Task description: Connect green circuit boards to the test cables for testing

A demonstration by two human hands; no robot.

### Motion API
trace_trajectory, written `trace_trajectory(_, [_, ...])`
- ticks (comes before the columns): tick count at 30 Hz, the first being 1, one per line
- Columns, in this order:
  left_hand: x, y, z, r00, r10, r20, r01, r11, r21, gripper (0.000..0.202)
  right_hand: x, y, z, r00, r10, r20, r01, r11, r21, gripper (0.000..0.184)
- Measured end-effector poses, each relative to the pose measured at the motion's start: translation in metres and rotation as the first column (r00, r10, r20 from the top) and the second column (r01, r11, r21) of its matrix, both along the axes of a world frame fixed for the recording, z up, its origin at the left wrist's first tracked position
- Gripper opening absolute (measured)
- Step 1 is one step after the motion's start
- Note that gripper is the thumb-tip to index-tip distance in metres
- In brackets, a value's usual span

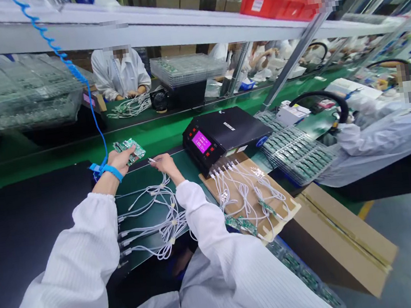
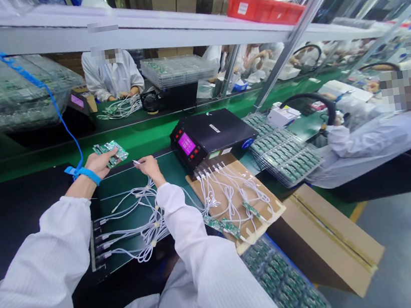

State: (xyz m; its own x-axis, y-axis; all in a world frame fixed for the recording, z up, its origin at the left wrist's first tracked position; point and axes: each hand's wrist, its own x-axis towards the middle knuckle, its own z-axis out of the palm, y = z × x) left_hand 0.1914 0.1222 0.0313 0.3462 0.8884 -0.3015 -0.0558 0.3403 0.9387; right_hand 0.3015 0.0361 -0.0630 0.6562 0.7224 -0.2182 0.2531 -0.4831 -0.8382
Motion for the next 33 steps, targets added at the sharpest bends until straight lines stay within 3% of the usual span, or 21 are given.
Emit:
trace_trajectory(4, [0.002,0.001,-0.003,1.000,-0.007,0.005,0.007,1.000,-0.002,0.018,-0.017,-0.018,-0.001,0.986,0.087,-0.141,-0.037,0.945,0.324,0.026])
trace_trajectory(6, [0.002,0.002,-0.005,1.000,-0.016,0.008,0.016,1.000,0.000,0.017,-0.025,-0.023,-0.002,0.988,0.072,-0.136,-0.012,0.917,0.399,0.027])
trace_trajectory(17, [0.003,0.006,-0.014,0.998,-0.065,0.011,0.064,0.997,0.039,0.021,-0.039,-0.031,0.003,0.996,0.019,-0.092,0.022,0.903,0.429,0.035])
trace_trajectory(27, [0.002,0.004,-0.016,0.991,-0.129,-0.047,0.133,0.984,0.115,0.020,-0.033,-0.042,0.007,0.995,0.088,0.041,-0.097,0.889,0.448,0.042])
trace_trajectory(33, [0.003,0.001,-0.022,0.988,-0.129,-0.081,0.142,0.972,0.189,0.029,-0.036,-0.044,0.007,0.994,0.047,0.099,-0.085,0.899,0.429,0.047])
